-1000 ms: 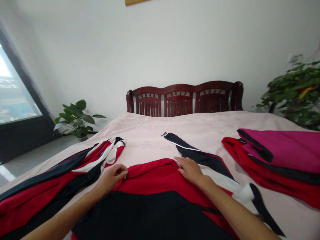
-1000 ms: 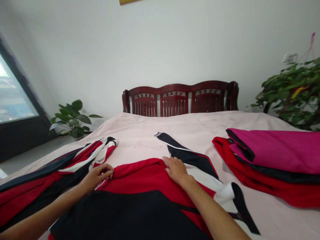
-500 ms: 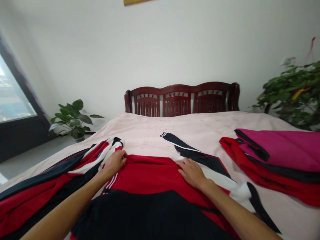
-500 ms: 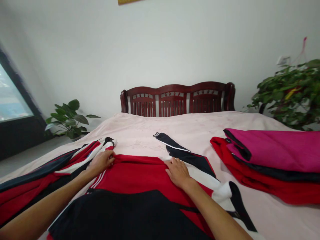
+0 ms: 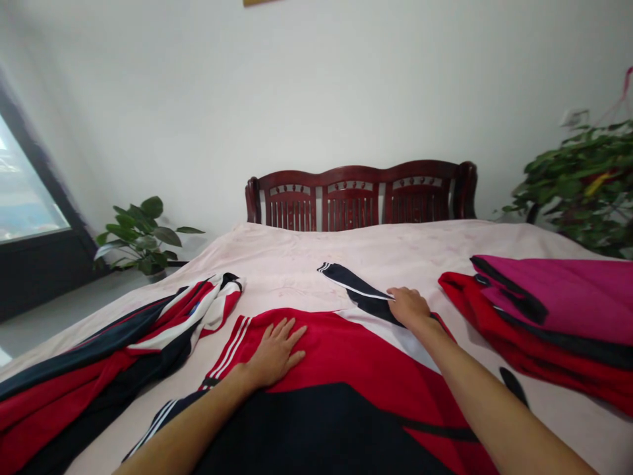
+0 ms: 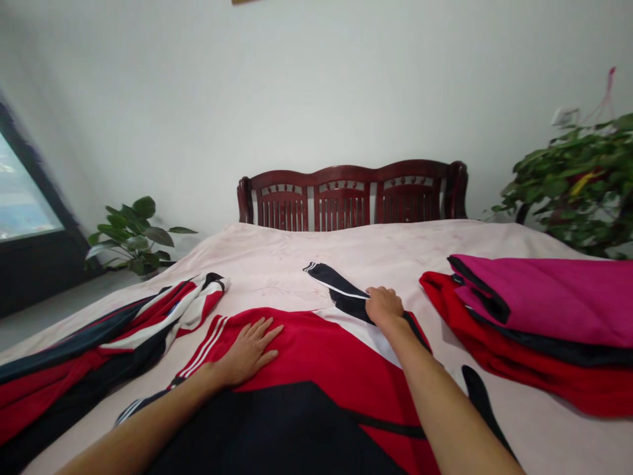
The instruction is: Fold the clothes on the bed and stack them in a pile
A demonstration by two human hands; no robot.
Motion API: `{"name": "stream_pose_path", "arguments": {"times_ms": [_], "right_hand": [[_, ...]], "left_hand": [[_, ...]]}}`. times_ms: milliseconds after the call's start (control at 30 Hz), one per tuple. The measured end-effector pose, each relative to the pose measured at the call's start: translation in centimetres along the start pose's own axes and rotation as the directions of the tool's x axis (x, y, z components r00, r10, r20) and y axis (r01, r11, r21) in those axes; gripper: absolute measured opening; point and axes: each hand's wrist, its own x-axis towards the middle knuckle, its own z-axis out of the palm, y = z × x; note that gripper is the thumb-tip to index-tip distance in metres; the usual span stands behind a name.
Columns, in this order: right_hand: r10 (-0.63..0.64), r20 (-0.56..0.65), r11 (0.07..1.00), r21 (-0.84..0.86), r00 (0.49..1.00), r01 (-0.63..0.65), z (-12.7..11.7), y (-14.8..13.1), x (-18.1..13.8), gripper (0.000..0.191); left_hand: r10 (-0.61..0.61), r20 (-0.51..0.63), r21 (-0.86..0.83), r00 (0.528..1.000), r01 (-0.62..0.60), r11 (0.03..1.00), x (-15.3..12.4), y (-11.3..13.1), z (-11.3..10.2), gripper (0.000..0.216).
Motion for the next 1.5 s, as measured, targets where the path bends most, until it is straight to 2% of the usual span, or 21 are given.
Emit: {"name": "stream_pose_path", "arguments": {"times_ms": [167, 333, 567, 733, 867, 933, 1000, 1033, 1067, 1133, 1167, 1200, 1233, 1267, 1333, 1400, 1500], "right_hand": [[-0.004, 0.069, 0.999, -0.052, 0.998, 0.008, 1.3, -0.1, 1.4, 0.030], [0.115, 0.073, 0.991, -0.074, 0.991, -0.110, 1.1, -0.1, 2.7, 0.044], [0.031, 0.141, 0.998, -0.059, 0.990, -0.023, 0.9, -0.7, 2.1, 0.031], [0.071, 0.058, 0.997, -0.021, 0.996, -0.070, 0.5, -0.6, 2.3, 0.032], [0.115, -0.003, 0.990, 0.088, 0.993, -0.114, -1.8, -1.5, 3.0, 0.041], [0.076, -0.050, 0.987, 0.145, 0.996, -0.068, -3.3, -2.8, 2.2, 0.043], [-0.057, -0.108, 0.976, 0.205, 0.993, 0.078, -4.7, -4.5, 0.2, 0.041], [-0.163, -0.133, 0.953, 0.234, 0.978, 0.191, -5.2, -5.3, -1.4, 0.039], [-0.324, -0.157, 0.893, 0.274, 0.933, 0.356, -5.6, -6.0, -3.2, 0.035], [-0.632, -0.142, 0.703, 0.310, 0.762, 0.641, -5.6, -7.1, -7.2, 0.027], [-0.718, -0.111, 0.633, 0.306, 0.687, 0.711, -5.3, -7.3, -9.2, 0.024], [-0.768, -0.077, 0.592, 0.293, 0.636, 0.751, -4.9, -7.5, -11.0, 0.023], [-0.793, -0.042, 0.574, 0.279, 0.607, 0.770, -4.4, -7.5, -12.5, 0.023], [-0.797, -0.013, 0.580, 0.260, 0.604, 0.772, -3.8, -7.5, -13.7, 0.023], [-0.761, 0.020, 0.636, 0.216, 0.648, 0.741, -2.6, -7.4, -15.2, 0.028], [-0.697, 0.043, 0.710, 0.180, 0.715, 0.681, -1.9, -7.3, -15.3, 0.037], [-0.522, 0.032, 0.824, 0.276, 0.852, 0.495, -2.3, -6.8, -13.5, 0.032]], "left_hand": [[-0.002, -0.015, 0.030, 1.000, 0.002, 1.000, -0.1, 0.3, -0.6, 0.061], [-0.010, -0.030, 0.033, 1.000, 0.011, 0.999, -0.2, 0.6, -0.8, 0.061], [-0.019, -0.029, 0.015, 0.999, 0.020, 1.000, -0.3, 0.6, -0.9, 0.061], [-0.014, -0.038, 0.001, 0.999, 0.014, 1.000, -0.3, 0.5, -0.7, 0.061], [-0.006, -0.060, -0.029, 0.998, 0.005, 1.000, -0.2, 0.3, -0.4, 0.061], [-0.007, -0.075, -0.058, 0.997, 0.002, 0.998, -0.2, 0.1, -0.2, 0.060], [-0.017, -0.099, -0.113, 0.995, 0.006, 0.994, -0.1, 0.0, 0.0, 0.059], [-0.028, -0.124, -0.154, 0.992, 0.008, 0.988, -0.1, -0.1, 0.0, 0.060], [-0.046, -0.160, -0.201, 0.986, 0.013, 0.980, -0.1, -0.2, 0.1, 0.061], [-0.099, -0.252, -0.287, 0.963, 0.023, 0.958, -0.2, -0.3, 0.1, 0.069], [-0.115, -0.294, -0.311, 0.949, 0.019, 0.950, -0.2, -0.2, 0.0, 0.074], [-0.112, -0.321, -0.317, 0.940, 0.004, 0.948, -0.3, 0.0, 0.0, 0.079], [-0.087, -0.330, -0.306, 0.940, -0.020, 0.952, -0.3, 0.4, -0.2, 0.081], [-0.044, -0.320, -0.285, 0.946, -0.051, 0.957, -0.3, 0.8, -0.3, 0.081], [0.059, -0.255, -0.251, 0.965, -0.125, 0.960, -0.1, 2.0, -0.8, 0.072], [0.120, -0.202, -0.250, 0.972, -0.170, 0.953, 0.3, 2.8, -1.5, 0.061], [0.051, -0.196, -0.174, 0.979, -0.086, 0.981, 1.2, 2.2, -2.6, 0.050]]}}
